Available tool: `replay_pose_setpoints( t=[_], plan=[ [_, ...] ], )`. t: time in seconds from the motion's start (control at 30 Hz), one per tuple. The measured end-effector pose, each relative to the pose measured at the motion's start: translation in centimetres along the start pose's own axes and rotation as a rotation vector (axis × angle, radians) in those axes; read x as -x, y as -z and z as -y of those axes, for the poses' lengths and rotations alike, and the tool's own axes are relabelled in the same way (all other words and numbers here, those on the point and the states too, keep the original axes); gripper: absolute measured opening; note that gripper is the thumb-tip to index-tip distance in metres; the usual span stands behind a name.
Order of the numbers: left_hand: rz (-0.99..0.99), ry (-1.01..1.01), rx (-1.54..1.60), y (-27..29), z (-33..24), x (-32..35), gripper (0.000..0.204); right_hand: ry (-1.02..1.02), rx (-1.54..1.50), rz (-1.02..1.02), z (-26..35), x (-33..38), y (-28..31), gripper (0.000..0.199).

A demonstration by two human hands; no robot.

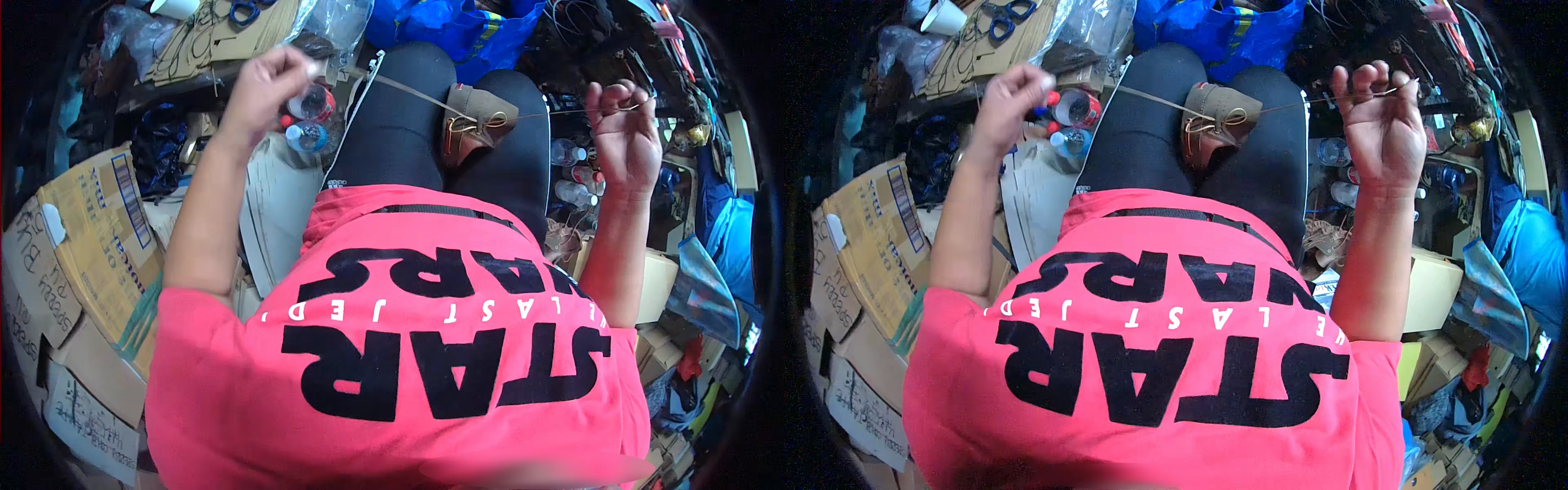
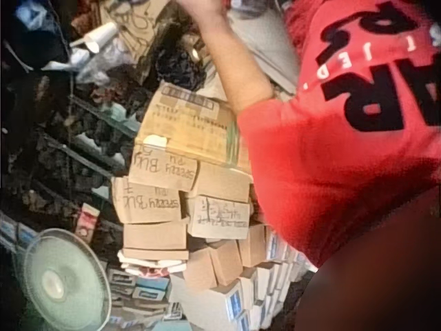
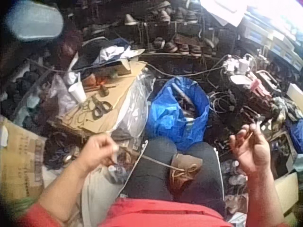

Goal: Stitching the leather components of a shoe by hand.

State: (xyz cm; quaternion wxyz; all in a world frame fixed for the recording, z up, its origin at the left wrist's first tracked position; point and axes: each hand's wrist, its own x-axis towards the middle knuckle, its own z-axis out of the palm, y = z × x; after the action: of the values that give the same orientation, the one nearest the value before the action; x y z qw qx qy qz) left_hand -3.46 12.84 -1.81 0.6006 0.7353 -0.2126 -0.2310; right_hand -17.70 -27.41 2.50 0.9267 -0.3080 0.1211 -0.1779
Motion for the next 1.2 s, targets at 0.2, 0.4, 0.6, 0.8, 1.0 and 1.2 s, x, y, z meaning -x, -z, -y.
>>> replay_pose_setpoints(
  t=[0.2,0.4,0.6,0.8,1.0,1.2],
  plan=[
    [0.246,-0.097,1.215,-6.4,-4.2,-3.6,0.023,-0.096,1.006,0.422,1.1,1.1,-2.6,0.026],
    [-0.011,-0.134,0.717,0.2,0.9,-3.7,0.013,0.117,2.324,0.462,-1.9,4.1,2.9,0.022],
    [-0.198,-0.073,0.503,1.2,2.7,-3.9,0.005,-0.175,1.972,0.219,-0.8,3.3,8.4,0.027],
    [0.232,0.035,-0.354,-10.2,-1.0,-7.7,0.048,-0.139,1.519,0.367,-2.9,-2.0,2.0,0.056],
    [0.309,0.094,-0.210,-13.9,-1.2,-7.8,0.047,0.009,2.077,0.664,-4.6,-2.5,-0.2,0.055],
    [0.369,-0.149,-0.581,-14.2,-3.6,-7.8,0.051,0.154,2.027,0.485,-7.5,-0.4,1.2,0.055]
  ],
)
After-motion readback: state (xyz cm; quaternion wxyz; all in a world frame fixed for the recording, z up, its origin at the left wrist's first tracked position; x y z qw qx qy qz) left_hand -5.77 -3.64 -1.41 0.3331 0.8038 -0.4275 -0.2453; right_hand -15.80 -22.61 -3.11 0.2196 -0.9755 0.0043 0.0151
